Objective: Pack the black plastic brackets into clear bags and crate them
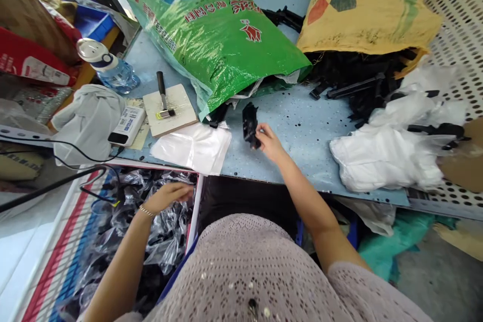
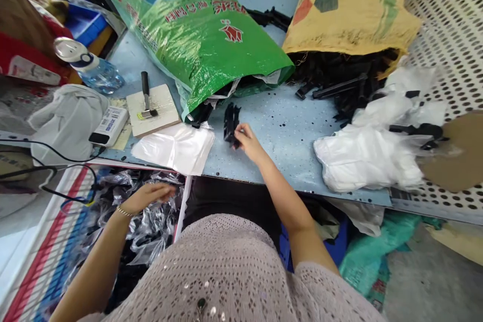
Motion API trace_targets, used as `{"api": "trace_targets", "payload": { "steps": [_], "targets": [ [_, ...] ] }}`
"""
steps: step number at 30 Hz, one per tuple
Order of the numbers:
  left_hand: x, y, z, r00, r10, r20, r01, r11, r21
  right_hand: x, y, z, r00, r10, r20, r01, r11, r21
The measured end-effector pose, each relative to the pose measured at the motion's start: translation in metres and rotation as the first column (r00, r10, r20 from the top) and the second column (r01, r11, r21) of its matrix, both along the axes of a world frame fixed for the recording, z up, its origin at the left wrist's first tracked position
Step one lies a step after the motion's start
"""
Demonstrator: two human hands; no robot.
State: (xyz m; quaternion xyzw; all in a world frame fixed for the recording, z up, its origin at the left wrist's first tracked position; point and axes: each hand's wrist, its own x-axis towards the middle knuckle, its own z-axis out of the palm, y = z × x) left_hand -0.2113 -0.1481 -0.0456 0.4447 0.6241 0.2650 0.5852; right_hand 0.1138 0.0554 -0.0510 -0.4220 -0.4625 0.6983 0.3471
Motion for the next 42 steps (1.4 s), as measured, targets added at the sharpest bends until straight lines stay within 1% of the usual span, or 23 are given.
{"api": "trace_targets", "payload": {
  "steps": [1, 2, 4, 6, 8, 10, 13, 14, 16, 19, 20, 22, 24, 26, 29, 31, 32, 33, 35, 37, 38, 40, 42],
  "targets": [
    [0.024, 0.018, 0.002, 0.992, 0.003, 0.124, -0.003, 1.0, 0.001, -0.003, -0.022, 0.003, 0.991, 0.052, -0.123, -0.06, 0.996, -0.065],
    [0.05, 0.036, 0.004, 0.963, 0.05, 0.266, -0.066, 0.996, 0.054, -0.006, -0.044, 0.006, 0.971, 0.098, -0.218, -0.125, 0.986, -0.113],
    [0.102, 0.072, 0.012, 0.852, 0.041, 0.522, -0.135, 0.98, 0.143, -0.009, -0.078, 0.013, 0.937, 0.16, -0.311, -0.215, 0.965, -0.148],
    [0.145, 0.099, 0.021, 0.76, 0.101, 0.642, -0.217, 0.971, 0.103, -0.001, -0.096, 0.022, 0.951, 0.223, -0.216, -0.247, 0.965, -0.088],
    [0.17, 0.111, 0.03, 0.738, 0.149, 0.658, -0.276, 0.956, 0.094, 0.019, -0.096, 0.034, 0.978, 0.207, 0.03, -0.207, 0.978, 0.03],
    [0.181, 0.113, 0.037, 0.77, 0.134, 0.624, -0.276, 0.951, 0.137, 0.041, -0.085, 0.046, 0.968, 0.056, 0.244, -0.099, 0.98, 0.171],
    [0.186, 0.109, 0.042, 0.839, 0.014, 0.543, -0.124, 0.978, 0.167, 0.06, -0.062, 0.06, 0.937, -0.147, 0.318, 0.041, 0.948, 0.317],
    [0.189, 0.108, 0.043, 0.853, -0.018, 0.521, -0.078, 0.984, 0.161, 0.059, -0.054, 0.061, 0.944, -0.153, 0.293, 0.06, 0.95, 0.305],
    [0.196, 0.109, 0.044, 0.868, -0.03, 0.495, -0.052, 0.987, 0.152, 0.052, -0.042, 0.058, 0.979, -0.09, 0.185, 0.06, 0.985, 0.163],
    [0.205, 0.116, 0.043, 0.855, 0.054, 0.515, -0.128, 0.986, 0.11, 0.041, -0.039, 0.048, 1.0, -0.009, 0.014, 0.01, 0.997, -0.073],
    [0.205, 0.119, 0.042, 0.842, 0.104, 0.53, -0.17, 0.982, 0.077, 0.04, -0.043, 0.045, 1.0, 0.009, 0.01, -0.008, 0.997, -0.07],
    [0.203, 0.126, 0.04, 0.799, 0.213, 0.562, -0.251, 0.968, -0.011, 0.043, -0.057, 0.043, 0.993, 0.06, 0.098, -0.068, 0.994, 0.082],
    [0.2, 0.131, 0.039, 0.75, 0.288, 0.596, -0.294, 0.952, -0.09, 0.048, -0.072, 0.043, 0.952, 0.092, 0.291, -0.189, 0.926, 0.326],
    [0.198, 0.133, 0.039, 0.705, 0.319, 0.633, -0.291, 0.945, -0.153, 0.054, -0.082, 0.043, 0.875, 0.045, 0.482, -0.327, 0.789, 0.52],
    [0.201, 0.134, 0.04, 0.631, 0.373, 0.68, -0.287, 0.927, -0.243, 0.058, -0.083, 0.04, 0.812, -0.058, 0.581, -0.44, 0.593, 0.674],
    [0.204, 0.133, 0.041, 0.597, 0.414, 0.687, -0.291, 0.91, -0.296, 0.057, -0.08, 0.038, 0.823, -0.076, 0.562, -0.44, 0.539, 0.718],
    [0.205, 0.133, 0.04, 0.593, 0.43, 0.681, -0.291, 0.903, -0.317, 0.056, -0.079, 0.038, 0.839, -0.074, 0.538, -0.415, 0.552, 0.723],
    [0.207, 0.133, 0.04, 0.595, 0.443, 0.67, -0.291, 0.896, -0.335, 0.053, -0.079, 0.037, 0.859, -0.065, 0.508, -0.377, 0.592, 0.712],
    [0.208, 0.131, 0.038, 0.618, 0.455, 0.641, -0.3, 0.89, -0.344, 0.047, -0.081, 0.037, 0.903, -0.02, 0.43, -0.278, 0.737, 0.617],
    [0.208, 0.13, 0.038, 0.663, 0.444, 0.603, -0.368, 0.895, -0.253, 0.038, -0.086, 0.035, 0.948, 0.023, 0.319, -0.159, 0.9, 0.405],
    [0.207, 0.129, 0.038, 0.698, 0.425, 0.576, -0.422, 0.894, -0.147, 0.034, -0.088, 0.033, 0.968, 0.04, 0.248, -0.106, 0.959, 0.261],
    [0.206, 0.129, 0.04, 0.785, 0.363, 0.502, -0.486, 0.864, 0.134, 0.028, -0.089, 0.028, 0.994, 0.08, 0.081, -0.078, 0.997, -0.028],
    [0.203, 0.132, 0.042, 0.842, 0.293, 0.453, -0.459, 0.831, 0.316, 0.027, -0.087, 0.023, 0.991, 0.123, -0.06, -0.133, 0.969, -0.206]
  ]
}}
